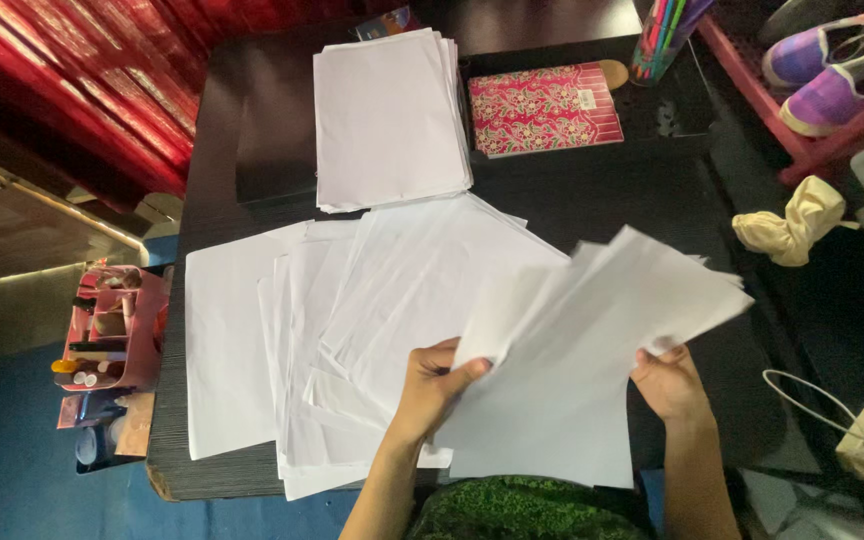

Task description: The person organizes a stack of white papers on a dark table, smoothing them out. They then place three patterned notebooks on top of the papers and arrange a set of colored pencils and pens on the notebooks. Finally, they move the notebooks and pencils into a black plastic tray.

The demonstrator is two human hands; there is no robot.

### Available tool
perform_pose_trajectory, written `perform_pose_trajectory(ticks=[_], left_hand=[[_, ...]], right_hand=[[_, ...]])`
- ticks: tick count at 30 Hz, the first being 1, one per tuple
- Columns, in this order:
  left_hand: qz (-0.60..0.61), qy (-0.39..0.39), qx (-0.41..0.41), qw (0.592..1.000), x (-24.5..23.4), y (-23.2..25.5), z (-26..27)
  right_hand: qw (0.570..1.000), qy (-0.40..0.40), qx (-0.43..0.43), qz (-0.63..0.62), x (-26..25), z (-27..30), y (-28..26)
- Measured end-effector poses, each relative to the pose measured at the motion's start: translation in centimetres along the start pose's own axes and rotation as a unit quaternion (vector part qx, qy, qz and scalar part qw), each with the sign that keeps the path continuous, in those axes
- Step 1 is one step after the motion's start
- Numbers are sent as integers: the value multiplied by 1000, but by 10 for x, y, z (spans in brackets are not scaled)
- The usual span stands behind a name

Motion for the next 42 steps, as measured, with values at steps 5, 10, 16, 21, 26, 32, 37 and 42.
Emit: perform_pose_trajectory(ticks=[5, 10, 16, 21, 26, 32, 37, 42], left_hand=[[-52, -65, 66, 994, 2, 34, -13], [-541, 322, 117, 768, -26, 82, -32], [-570, 326, -77, 751, -48, 59, -54], [-446, 229, 88, 861, -31, 74, -40], [-230, 55, 36, 971, 6, 91, 10], [-22, -303, 40, 952, 41, 87, 25], [-498, 283, 214, 791, -26, 104, -26], [-583, 376, 121, 709, -49, 88, -49]], right_hand=[[950, -200, 4, -238, 42, 13, -12], [941, -174, 66, -282, 75, 37, -26], [923, -192, 59, -328, 76, 31, -21], [924, -312, -9, -219, 63, 8, -22], [984, -132, 0, -122, -4, 7, 19], [947, -189, 21, -259, -15, 2, 28], [926, -182, 58, -326, -45, 6, 55], [930, -178, 60, -317, -50, 9, 58]])
Point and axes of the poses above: each hand's wrist, its own z-axis away from the middle knuckle, its own x-axis out of the palm, y = z × x, the point moved 7 cm from there along -z, towards the middle knuckle, and after that the axes turned 11 degrees about -x, right-handed, at the moved point
